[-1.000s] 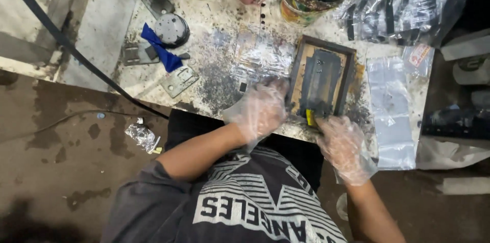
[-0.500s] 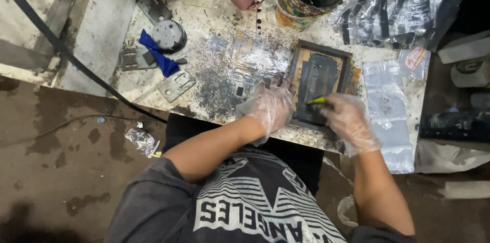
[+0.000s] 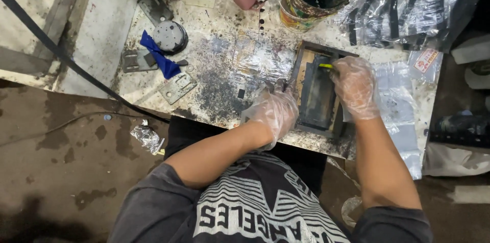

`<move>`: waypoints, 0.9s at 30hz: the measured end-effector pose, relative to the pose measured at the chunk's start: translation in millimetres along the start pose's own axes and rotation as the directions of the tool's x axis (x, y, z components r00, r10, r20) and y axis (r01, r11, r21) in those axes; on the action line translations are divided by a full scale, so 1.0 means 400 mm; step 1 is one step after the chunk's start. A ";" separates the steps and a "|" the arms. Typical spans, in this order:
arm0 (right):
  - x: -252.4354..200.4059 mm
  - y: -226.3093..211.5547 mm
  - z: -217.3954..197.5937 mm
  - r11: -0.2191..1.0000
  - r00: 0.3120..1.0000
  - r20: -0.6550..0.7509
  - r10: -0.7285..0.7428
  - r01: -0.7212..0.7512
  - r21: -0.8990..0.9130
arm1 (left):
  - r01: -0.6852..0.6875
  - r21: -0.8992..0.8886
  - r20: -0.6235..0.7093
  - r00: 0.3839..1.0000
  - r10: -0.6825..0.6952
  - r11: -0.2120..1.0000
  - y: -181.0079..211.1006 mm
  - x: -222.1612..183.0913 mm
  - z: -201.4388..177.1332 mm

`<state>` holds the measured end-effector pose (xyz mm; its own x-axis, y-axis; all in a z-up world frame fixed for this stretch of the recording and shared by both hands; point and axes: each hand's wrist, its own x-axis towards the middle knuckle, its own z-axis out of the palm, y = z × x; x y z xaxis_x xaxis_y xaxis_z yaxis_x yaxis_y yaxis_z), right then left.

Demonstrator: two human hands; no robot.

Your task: Preparing a printing plate by scraping and cleaning ink using a small spatula and handling plastic bags.

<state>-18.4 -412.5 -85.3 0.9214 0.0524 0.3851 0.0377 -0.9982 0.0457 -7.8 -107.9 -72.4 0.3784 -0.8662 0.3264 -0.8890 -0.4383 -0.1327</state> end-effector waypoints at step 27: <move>-0.011 0.022 0.018 0.996 0.987 0.153 -0.059 0.068 -0.057 | 0.185 -0.266 0.187 0.973 -0.137 0.946 0.020 0.032 -0.033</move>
<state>-19.4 -421.8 -93.3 0.9659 0.1060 0.2364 0.0781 -0.9892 0.1243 -13.6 -119.4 -57.0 0.5383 -0.8273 0.1606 -0.8399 -0.5109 0.1833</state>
